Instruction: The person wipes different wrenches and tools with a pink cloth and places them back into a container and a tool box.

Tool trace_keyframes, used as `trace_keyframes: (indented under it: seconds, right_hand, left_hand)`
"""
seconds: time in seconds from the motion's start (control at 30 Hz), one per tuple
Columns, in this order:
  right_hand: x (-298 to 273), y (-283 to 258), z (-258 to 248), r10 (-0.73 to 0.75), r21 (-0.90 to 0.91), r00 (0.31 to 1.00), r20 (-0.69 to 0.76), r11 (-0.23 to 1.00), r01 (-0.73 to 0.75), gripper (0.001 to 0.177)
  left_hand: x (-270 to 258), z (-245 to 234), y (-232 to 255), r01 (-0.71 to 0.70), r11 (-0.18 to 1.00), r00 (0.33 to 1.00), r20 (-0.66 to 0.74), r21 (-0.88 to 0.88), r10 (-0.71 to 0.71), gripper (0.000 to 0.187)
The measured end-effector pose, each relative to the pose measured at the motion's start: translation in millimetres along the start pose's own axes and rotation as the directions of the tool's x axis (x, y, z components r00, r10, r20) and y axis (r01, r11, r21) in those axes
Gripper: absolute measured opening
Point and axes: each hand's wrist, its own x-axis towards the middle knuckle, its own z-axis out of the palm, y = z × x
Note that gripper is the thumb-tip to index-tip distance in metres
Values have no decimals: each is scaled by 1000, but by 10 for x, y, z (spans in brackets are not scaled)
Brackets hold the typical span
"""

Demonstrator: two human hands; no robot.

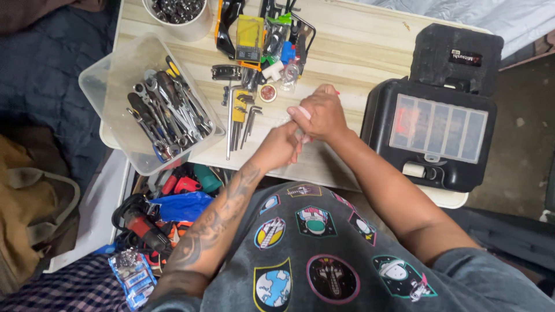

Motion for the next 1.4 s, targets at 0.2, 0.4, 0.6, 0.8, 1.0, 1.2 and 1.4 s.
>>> trace_keyframes:
  seconds: [0.2, 0.4, 0.6, 0.8, 1.0, 1.2, 1.4]
  right_hand:
    - [-182, 279, 128, 362, 146, 932, 9, 922, -359, 39]
    - [-84, 915, 132, 957, 833, 283, -71, 213, -510, 53]
    - [-87, 584, -119, 858, 895, 370, 357, -200, -400, 55]
    - [-265, -179, 339, 735, 822, 521, 433, -84, -564, 26]
    - [-62, 27, 219, 696, 894, 567, 441, -282, -348, 25]
    - [-275, 2, 382, 667, 851, 636, 389, 4, -524, 24]
    - [-310, 9, 238, 593, 275, 680, 432, 631, -725, 26]
  left_hand:
    - [24, 49, -94, -254, 830, 939, -80, 497, 335, 15]
    - [-115, 73, -7, -27, 981, 999, -33, 192, 34, 16]
    - [-58, 87, -77, -93, 979, 978, -202, -183, 56, 18]
    - [240, 136, -289, -231, 957, 950, -254, -178, 182, 27]
    - [231, 309, -443, -23, 947, 980, -192, -319, -41, 18]
    - [207, 76, -452, -18, 1000, 980, -196, -8, 17, 22]
    - [21, -240, 18, -193, 603, 482, -461, 774, 745, 31]
